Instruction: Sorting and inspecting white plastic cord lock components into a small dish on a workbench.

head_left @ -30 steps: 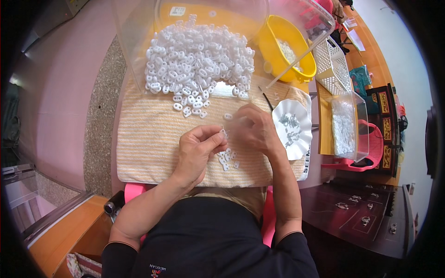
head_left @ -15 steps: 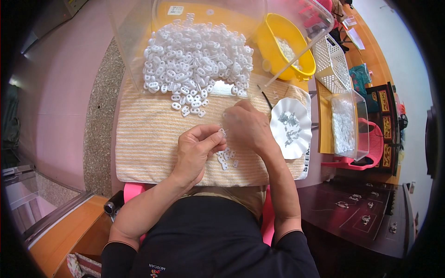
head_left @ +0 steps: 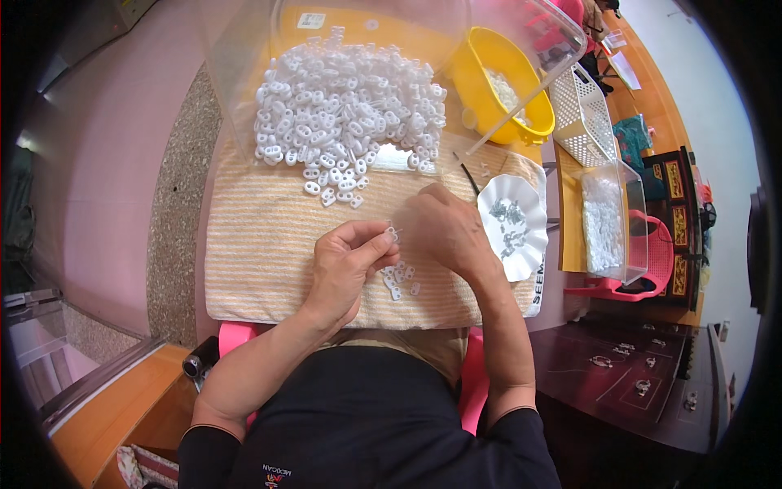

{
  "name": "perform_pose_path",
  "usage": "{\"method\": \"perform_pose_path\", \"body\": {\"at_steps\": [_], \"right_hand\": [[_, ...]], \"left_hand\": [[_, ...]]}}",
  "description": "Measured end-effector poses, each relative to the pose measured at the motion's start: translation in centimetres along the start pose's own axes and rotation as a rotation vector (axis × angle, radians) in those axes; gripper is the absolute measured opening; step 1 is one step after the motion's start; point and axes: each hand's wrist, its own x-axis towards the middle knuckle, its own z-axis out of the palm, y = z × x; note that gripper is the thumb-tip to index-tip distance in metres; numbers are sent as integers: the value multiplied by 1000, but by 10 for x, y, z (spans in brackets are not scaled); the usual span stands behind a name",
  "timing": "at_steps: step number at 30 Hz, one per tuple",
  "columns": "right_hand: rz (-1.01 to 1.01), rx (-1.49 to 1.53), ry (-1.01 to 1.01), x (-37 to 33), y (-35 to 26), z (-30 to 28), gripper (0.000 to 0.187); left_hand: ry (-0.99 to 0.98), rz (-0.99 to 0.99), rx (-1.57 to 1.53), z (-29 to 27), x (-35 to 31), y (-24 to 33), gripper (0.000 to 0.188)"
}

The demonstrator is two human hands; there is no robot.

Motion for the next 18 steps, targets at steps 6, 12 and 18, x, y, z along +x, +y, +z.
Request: {"method": "perform_pose_path", "body": {"at_steps": [6,12,18], "right_hand": [[-78,-92,-74,5,9,-13,22],[-52,-46,-110,13,16,0,17],[-50,-19,-112,9,9,-1,21]], "left_hand": [[-20,-3,1,2,0,0,14],[-12,-10,13,0,2,1,15],[-11,-4,9,0,2,1,14]]}}
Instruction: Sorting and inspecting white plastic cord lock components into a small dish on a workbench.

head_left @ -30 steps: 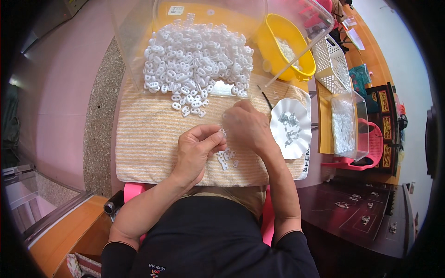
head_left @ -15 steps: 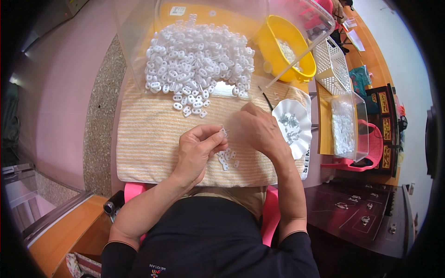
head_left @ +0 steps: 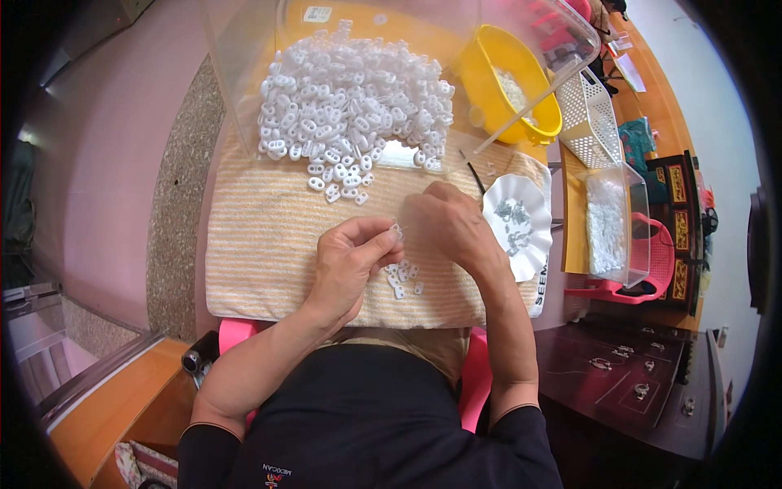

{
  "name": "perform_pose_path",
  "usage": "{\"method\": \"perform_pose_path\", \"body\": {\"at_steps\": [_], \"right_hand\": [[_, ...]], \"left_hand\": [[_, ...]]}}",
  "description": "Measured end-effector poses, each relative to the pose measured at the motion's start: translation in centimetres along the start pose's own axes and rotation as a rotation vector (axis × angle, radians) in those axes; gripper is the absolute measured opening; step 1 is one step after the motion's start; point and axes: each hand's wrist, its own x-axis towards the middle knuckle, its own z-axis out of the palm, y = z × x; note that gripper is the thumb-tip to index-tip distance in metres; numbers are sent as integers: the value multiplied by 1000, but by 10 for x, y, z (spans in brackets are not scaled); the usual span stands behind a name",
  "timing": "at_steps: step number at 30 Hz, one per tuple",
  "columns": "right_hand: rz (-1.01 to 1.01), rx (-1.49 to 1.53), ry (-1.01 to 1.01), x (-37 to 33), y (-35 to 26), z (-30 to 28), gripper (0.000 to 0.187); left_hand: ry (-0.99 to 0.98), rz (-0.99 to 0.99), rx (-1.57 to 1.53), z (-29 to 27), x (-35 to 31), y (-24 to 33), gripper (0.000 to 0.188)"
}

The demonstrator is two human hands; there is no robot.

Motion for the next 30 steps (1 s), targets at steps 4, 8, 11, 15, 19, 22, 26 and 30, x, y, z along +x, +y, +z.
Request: {"method": "perform_pose_path", "body": {"at_steps": [4,8,11,15,19,22,26,30], "right_hand": [[-3,2,-10,-3,-3,-2,26],[-14,-47,-39,-6,-10,-7,29],[32,-71,-63,-8,-12,-9,32],[21,44,35,-12,-4,-1,31],[66,288,114,-17,-4,-1,39],[100,550,63,-21,0,5,43],[93,784,66,-25,-7,6,40],[231,967,25,-26,-11,10,31]], "left_hand": [[2,-4,2,0,1,0,14],[4,-5,7,-1,1,-1,14],[11,-6,2,-1,1,-1,14],[19,-4,-10,0,1,0,14],[14,-6,-22,0,2,-2,14],[11,-10,-19,-1,2,-1,14],[11,-23,-12,-1,3,-1,14],[9,-24,-15,-3,4,-1,14]]}}
